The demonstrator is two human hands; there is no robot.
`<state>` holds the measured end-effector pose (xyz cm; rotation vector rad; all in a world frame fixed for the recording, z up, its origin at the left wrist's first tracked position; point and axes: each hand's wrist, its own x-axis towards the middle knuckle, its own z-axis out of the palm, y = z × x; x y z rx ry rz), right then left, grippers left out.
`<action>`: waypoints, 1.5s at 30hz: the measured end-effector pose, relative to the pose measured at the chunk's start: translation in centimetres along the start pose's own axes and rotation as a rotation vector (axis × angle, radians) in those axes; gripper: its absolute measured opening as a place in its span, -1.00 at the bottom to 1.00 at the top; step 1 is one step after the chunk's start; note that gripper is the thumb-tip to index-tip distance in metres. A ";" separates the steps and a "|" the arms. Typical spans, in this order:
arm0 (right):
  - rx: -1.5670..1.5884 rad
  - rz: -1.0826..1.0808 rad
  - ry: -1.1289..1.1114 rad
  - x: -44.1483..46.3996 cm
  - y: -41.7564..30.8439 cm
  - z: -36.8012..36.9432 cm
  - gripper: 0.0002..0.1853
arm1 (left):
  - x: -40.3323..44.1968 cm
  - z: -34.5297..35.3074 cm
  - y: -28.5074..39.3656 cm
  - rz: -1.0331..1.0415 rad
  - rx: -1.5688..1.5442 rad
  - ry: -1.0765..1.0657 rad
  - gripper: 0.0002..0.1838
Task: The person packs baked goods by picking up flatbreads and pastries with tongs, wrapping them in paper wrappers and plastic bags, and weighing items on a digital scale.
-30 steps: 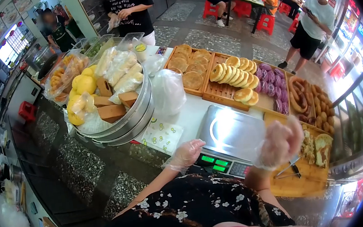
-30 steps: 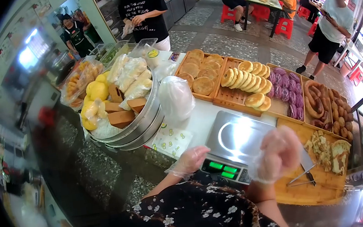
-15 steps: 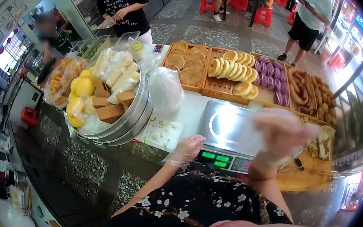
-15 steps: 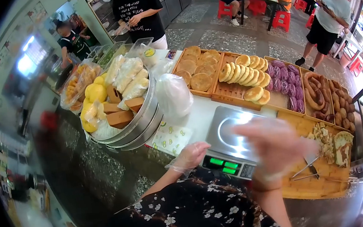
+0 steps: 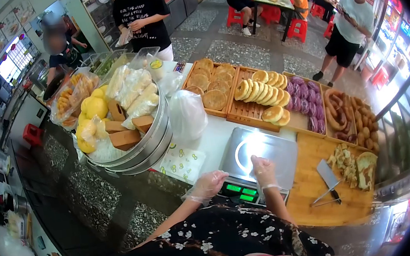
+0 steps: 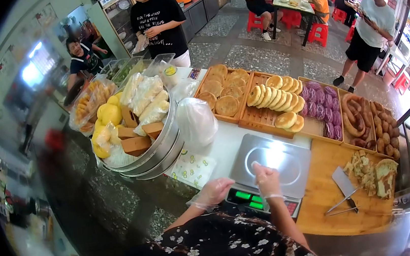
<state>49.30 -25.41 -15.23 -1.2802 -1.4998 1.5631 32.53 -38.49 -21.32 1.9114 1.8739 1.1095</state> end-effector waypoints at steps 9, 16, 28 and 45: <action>-0.235 -0.108 -0.185 -1.8 0.5 1.3 -0.55 | 1.2 0.7 1.8 0.028 -0.102 -0.026 -0.86; -0.068 -0.316 -0.416 -2.4 -4.6 -1.0 -0.67 | 1.5 0.1 2.9 0.028 -0.098 -0.106 -0.86; 0.340 -1.361 0.162 -1.4 -14.4 -6.7 -0.80 | 1.7 -0.7 1.6 -0.010 -0.066 0.097 -0.85; -0.068 0.061 0.033 2.4 5.1 -1.3 -0.54 | 2.3 0.7 1.1 0.034 -0.059 -0.019 -0.83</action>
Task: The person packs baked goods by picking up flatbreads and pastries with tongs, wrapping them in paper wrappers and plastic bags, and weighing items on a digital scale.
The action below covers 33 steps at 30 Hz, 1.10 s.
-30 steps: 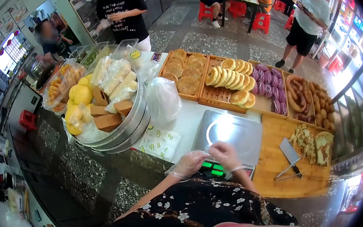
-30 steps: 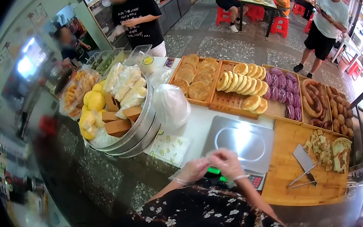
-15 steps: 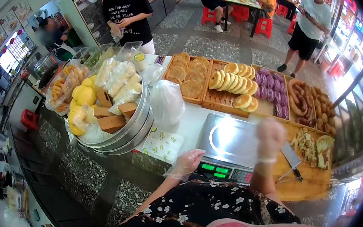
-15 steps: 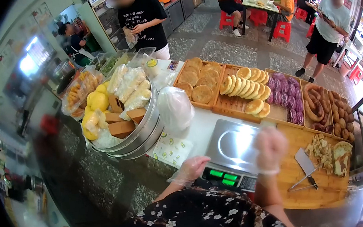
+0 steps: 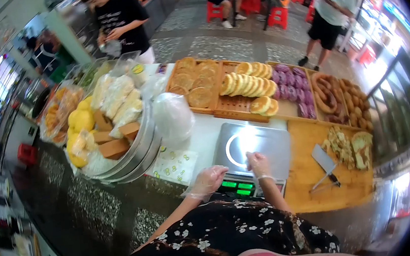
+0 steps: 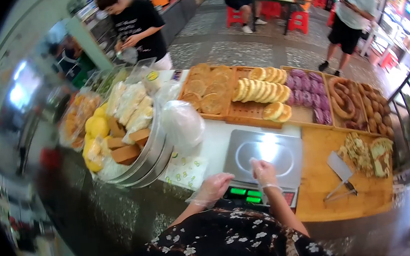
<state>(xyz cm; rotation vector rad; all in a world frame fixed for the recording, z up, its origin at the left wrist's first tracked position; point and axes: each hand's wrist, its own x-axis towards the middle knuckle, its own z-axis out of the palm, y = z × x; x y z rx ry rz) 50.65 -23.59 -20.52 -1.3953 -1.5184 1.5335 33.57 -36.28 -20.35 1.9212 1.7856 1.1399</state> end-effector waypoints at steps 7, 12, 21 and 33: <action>0.088 0.004 -0.135 -1.7 0.0 1.3 -0.57 | 0.6 0.9 0.1 0.086 -0.015 -0.048 -0.86; 0.203 0.033 -0.226 -2.4 -0.8 0.8 -0.58 | 0.4 1.2 0.1 0.075 -0.033 -0.054 -0.87; 0.789 -0.980 -0.315 -6.2 -14.6 -12.5 -0.34 | -0.1 1.7 -0.8 0.105 -0.085 -0.054 -0.85; -0.432 -0.074 0.093 -0.2 -2.2 -8.9 -0.34 | 0.6 1.9 -2.3 0.087 -0.076 -0.074 -0.87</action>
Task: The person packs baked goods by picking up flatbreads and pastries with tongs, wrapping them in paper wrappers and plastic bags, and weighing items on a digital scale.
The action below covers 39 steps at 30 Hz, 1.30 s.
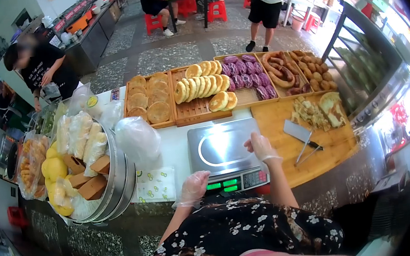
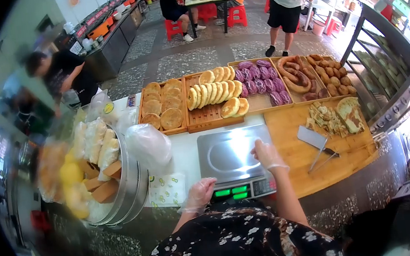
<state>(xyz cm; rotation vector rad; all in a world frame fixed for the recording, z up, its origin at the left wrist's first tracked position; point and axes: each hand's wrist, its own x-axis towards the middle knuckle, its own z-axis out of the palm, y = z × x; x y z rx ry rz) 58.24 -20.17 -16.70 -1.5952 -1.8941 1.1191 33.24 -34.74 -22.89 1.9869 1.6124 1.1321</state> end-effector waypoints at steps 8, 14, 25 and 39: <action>-0.365 -0.023 -0.032 0.6 2.2 0.2 -0.51 | 0.2 -0.3 -0.4 0.020 0.061 -0.007 -0.87; 0.095 0.108 -0.231 0.0 -1.1 -3.5 -0.63 | -0.5 -0.2 -1.3 -0.015 0.117 -0.026 -0.85; 0.451 -0.106 0.166 2.4 1.5 -9.9 -0.40 | -2.2 -0.4 -1.8 -0.075 0.210 -0.001 -0.86; 0.490 0.229 0.099 8.6 25.0 6.5 -0.34 | -0.7 8.0 -11.1 -0.993 -0.428 0.042 -0.42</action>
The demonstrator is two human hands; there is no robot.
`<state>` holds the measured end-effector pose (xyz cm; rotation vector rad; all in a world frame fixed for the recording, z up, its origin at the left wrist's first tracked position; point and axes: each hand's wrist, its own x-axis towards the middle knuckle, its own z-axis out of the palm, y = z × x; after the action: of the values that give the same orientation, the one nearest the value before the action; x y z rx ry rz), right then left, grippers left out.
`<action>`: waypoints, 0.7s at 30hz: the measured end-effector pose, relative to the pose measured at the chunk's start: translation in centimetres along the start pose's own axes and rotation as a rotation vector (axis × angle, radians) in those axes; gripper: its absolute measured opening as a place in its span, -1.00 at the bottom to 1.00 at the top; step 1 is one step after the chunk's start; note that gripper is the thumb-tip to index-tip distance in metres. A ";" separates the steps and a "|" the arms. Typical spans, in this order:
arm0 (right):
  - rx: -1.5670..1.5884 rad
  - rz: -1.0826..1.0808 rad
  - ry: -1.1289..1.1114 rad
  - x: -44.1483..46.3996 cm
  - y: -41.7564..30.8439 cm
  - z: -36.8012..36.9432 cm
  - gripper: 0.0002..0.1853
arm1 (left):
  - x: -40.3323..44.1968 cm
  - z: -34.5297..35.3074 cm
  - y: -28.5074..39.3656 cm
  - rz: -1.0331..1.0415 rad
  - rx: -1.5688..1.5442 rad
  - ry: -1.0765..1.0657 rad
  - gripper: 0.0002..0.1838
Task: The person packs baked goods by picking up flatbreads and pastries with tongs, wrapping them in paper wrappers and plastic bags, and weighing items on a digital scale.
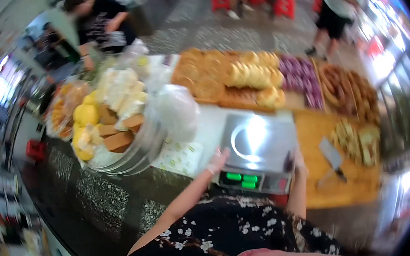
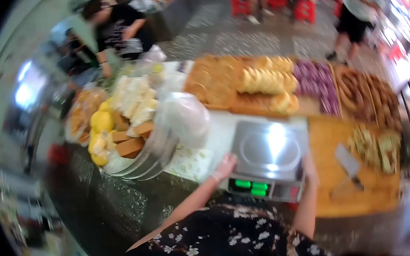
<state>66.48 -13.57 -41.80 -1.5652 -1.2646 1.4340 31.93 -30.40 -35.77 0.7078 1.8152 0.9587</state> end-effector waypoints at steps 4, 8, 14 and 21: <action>0.420 0.365 -0.224 -4.2 -5.4 -1.7 -0.08 | 0.0 -2.1 0.4 -0.067 0.183 -0.268 -0.29; 0.578 0.420 -0.193 -6.9 -4.5 -1.6 -0.05 | -3.0 -2.4 1.3 -0.194 -0.148 -0.163 -0.51; 0.331 0.493 0.086 -12.9 -10.7 -0.1 -0.04 | -2.4 -1.5 2.5 -0.296 -0.252 -0.122 -0.34; 0.268 0.522 0.102 -12.7 -10.6 -0.3 -0.05 | -2.2 -1.8 1.9 -0.219 -0.441 -0.134 -0.52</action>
<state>65.36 -22.13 -27.61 -1.8264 -0.5886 1.7250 31.28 -31.68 -32.64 0.2847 1.4586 1.0858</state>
